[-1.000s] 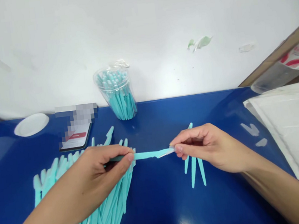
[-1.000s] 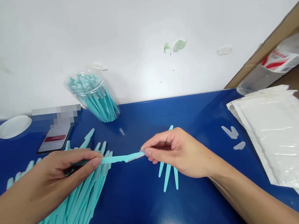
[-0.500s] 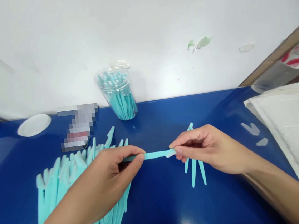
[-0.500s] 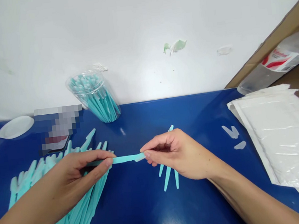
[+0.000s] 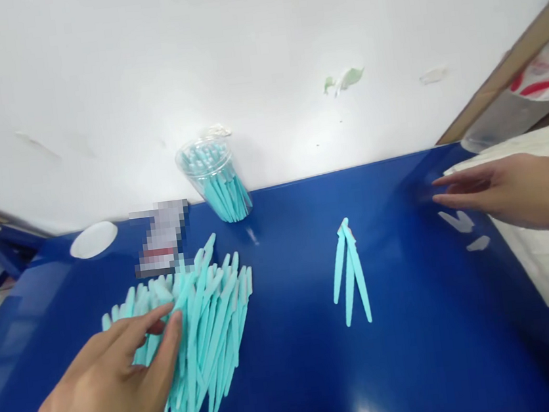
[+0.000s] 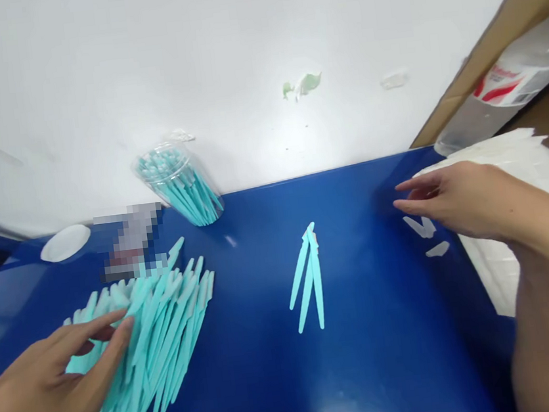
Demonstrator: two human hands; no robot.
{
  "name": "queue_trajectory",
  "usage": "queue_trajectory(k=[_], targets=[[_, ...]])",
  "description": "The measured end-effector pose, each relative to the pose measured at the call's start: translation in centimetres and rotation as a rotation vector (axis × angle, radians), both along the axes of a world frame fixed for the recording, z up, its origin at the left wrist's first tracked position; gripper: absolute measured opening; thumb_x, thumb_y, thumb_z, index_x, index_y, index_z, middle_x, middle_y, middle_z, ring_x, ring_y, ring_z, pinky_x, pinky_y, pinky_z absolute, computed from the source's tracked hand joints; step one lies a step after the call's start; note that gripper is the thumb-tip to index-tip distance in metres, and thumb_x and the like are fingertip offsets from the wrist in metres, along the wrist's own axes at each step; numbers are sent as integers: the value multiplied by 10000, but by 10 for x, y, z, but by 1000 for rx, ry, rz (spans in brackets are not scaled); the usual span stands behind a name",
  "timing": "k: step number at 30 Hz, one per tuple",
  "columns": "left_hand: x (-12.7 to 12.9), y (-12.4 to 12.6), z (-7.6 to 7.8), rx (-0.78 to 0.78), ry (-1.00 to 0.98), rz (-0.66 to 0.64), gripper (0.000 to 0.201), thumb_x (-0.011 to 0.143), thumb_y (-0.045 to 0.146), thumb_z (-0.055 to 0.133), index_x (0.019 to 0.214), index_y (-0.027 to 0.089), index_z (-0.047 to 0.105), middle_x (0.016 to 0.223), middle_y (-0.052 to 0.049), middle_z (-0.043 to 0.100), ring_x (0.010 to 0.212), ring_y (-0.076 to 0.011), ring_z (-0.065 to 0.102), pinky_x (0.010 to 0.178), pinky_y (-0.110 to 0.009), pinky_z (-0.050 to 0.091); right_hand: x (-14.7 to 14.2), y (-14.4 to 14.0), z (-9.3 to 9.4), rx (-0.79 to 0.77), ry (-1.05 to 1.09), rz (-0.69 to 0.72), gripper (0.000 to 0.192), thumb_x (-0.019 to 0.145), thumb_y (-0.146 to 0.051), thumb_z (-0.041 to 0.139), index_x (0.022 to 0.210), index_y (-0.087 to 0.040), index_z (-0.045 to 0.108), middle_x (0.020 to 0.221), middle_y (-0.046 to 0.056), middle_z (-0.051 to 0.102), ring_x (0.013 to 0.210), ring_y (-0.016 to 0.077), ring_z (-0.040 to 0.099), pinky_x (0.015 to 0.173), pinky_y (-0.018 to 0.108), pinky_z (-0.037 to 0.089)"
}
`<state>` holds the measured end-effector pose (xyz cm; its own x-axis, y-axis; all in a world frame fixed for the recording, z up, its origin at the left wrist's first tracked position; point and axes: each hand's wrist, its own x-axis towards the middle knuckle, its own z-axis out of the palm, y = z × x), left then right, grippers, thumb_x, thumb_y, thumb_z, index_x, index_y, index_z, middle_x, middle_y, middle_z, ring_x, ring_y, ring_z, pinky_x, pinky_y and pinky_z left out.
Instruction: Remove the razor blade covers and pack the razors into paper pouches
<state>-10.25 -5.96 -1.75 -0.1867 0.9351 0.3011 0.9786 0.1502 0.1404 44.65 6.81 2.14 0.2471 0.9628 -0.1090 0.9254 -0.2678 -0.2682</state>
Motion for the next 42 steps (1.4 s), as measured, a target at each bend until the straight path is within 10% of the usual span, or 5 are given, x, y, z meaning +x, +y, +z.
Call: queue_trajectory(k=[5,14,28,37,42], targets=[[93,11,27,218,75,-201,328,996,538,594,1081,289,789,1114,-30,811,939,-254,775,716,-335,531,10,-1,-3,-135,107,2,516,730,-509,730,1147,-219,826,1044,80,851,910,327,771,854,428,576],[221,79,25,-430,8,-611,261,996,356,593,1020,203,803,982,-106,794,876,-292,766,717,-373,538,0,-7,3,-194,200,70,338,809,-340,758,1064,-135,840,984,133,849,922,301,758,871,392,557],[200,83,37,-486,185,-505,219,843,182,553,707,177,724,693,-132,729,711,-314,746,615,-372,464,-38,-1,-3,-127,263,77,135,654,-76,772,628,-203,735,642,50,712,611,223,633,684,400,530],[156,78,55,-460,58,-497,240,995,206,424,892,209,641,687,-36,660,632,-218,635,593,-313,380,-117,-12,-3,6,1064,117,332,724,-425,920,922,-191,793,823,59,800,762,199,776,781,358,663],[96,85,66,-448,-478,-463,362,1070,564,406,1055,269,616,604,69,413,486,-131,350,453,-242,282,-164,-18,-7,-24,1476,-8,273,676,-346,989,824,-193,818,838,43,814,817,185,799,846,316,668]])
